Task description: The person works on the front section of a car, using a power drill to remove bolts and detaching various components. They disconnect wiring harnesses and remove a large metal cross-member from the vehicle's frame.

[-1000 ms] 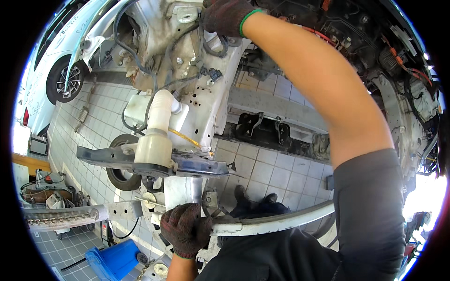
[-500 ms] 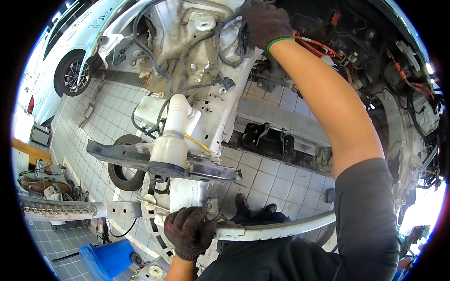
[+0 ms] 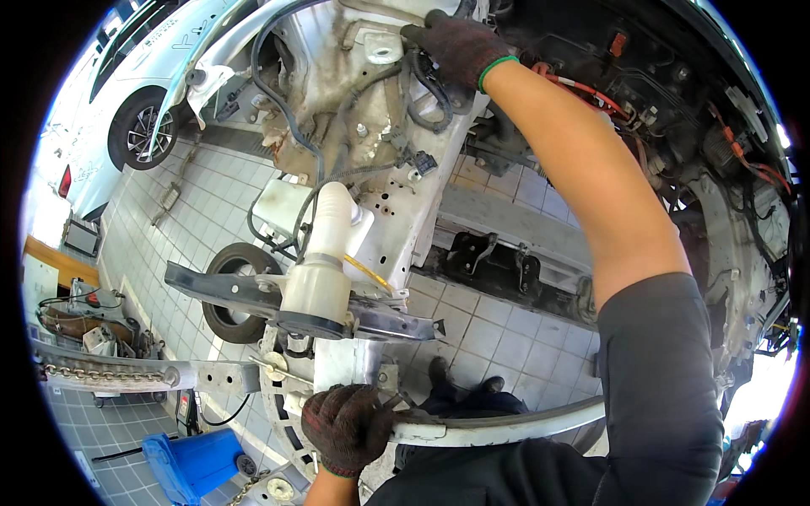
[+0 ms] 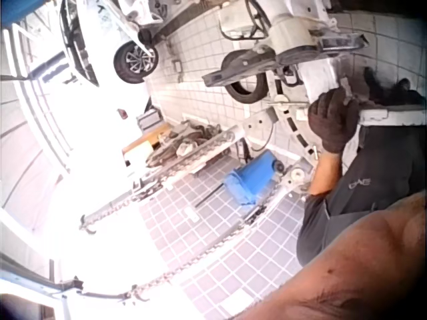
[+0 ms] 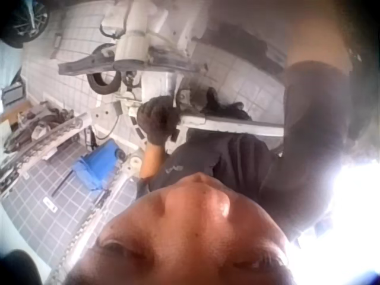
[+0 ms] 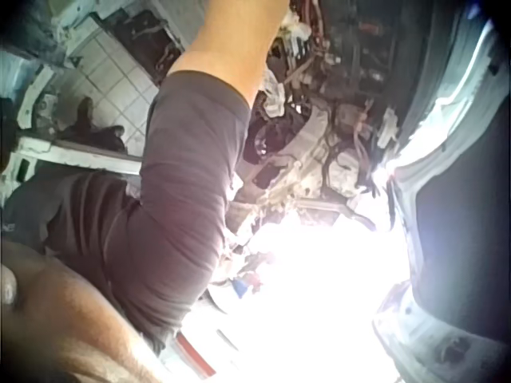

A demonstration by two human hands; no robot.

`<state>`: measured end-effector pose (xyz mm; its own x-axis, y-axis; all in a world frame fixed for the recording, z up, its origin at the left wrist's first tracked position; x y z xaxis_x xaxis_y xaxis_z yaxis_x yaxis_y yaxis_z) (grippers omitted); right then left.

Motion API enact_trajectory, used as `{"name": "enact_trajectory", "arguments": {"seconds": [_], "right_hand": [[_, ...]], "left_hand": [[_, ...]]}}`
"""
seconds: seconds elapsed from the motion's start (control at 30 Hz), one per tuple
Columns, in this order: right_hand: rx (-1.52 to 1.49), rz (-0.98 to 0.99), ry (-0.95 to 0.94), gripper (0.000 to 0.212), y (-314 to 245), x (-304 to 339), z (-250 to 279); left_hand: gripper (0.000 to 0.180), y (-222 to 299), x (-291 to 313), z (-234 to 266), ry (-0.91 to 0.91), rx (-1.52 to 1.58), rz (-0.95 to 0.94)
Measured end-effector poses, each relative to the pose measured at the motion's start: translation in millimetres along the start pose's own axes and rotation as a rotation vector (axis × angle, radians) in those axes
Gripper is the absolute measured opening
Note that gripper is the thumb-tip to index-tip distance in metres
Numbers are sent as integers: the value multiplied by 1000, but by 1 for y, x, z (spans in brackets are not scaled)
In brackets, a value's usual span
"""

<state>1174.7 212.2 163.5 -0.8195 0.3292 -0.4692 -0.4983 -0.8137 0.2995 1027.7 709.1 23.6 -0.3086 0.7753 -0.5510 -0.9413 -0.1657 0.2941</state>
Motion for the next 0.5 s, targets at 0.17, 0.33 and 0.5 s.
{"name": "enact_trajectory", "arguments": {"seconds": [0.17,0.33,0.5], "right_hand": [[264,33,151,70,4,-4,-42],[342,-55,45,62,-2,-7,-54],[62,-105,230,63,7,39,-53]], "left_hand": [[32,-1,-2,-1,6,-11,-16],[34,3,-2,0,9,-43,-6],[35,4,-2,1,27,-53,-12]]}}
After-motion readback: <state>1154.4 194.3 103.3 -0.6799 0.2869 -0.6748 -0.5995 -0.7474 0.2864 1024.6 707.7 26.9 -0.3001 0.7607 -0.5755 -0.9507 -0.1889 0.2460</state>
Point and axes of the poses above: each hand's wrist, its own x-axis away from the middle knuckle, its own z-axis out of the back of the hand, y = z × x, the point moved 2 cm from there along -x, towards the middle knuckle, and after that the axes turned 12 degrees about -z, right-handed, at the moved point
